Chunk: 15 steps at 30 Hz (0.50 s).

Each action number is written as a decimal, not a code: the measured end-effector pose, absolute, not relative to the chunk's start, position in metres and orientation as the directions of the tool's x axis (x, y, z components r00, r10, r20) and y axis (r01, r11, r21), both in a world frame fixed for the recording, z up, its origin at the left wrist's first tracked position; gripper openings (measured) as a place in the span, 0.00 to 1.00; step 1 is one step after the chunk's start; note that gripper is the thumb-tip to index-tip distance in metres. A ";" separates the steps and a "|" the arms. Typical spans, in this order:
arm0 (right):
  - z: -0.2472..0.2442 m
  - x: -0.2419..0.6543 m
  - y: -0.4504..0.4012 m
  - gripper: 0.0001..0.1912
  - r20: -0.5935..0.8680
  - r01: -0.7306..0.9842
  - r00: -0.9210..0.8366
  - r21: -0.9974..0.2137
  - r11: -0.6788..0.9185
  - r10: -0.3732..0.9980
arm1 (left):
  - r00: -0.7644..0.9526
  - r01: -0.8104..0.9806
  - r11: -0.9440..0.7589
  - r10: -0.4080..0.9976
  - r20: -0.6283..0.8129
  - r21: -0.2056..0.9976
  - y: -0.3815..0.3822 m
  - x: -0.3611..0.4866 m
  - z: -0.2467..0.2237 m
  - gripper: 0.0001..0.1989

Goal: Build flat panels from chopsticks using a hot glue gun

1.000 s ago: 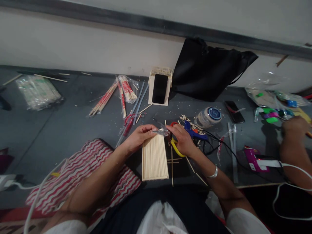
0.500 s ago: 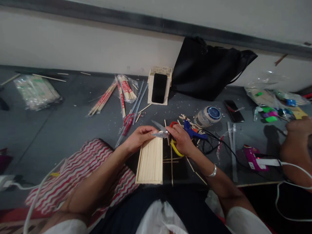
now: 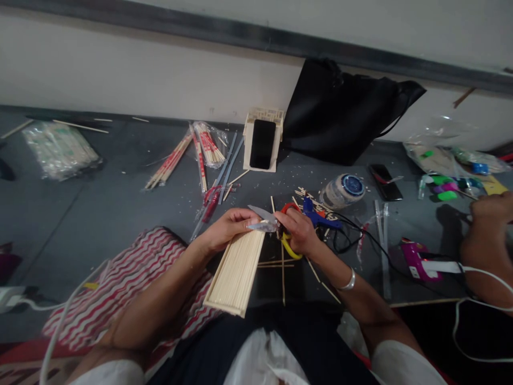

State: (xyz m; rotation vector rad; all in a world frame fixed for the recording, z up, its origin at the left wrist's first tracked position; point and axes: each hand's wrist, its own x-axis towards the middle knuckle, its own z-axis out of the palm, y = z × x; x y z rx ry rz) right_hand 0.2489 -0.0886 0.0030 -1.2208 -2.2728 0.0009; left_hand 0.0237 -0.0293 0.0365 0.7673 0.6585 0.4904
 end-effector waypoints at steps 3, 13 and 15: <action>0.002 0.251 -0.089 0.23 0.457 0.774 -0.426 -0.262 0.576 0.781 | 0.712 -0.158 0.601 0.619 -0.332 0.783 -0.029 0.023 0.039 0.18; 0.005 0.244 -0.089 0.15 0.548 0.715 -0.093 -0.544 0.439 0.832 | 0.706 -0.167 0.626 0.615 -0.351 0.762 -0.029 0.023 0.029 0.23; 0.012 0.241 -0.089 0.13 0.502 0.675 0.002 -0.639 0.369 0.865 | 0.695 -0.203 0.613 0.640 -0.329 0.764 -0.028 0.024 0.026 0.23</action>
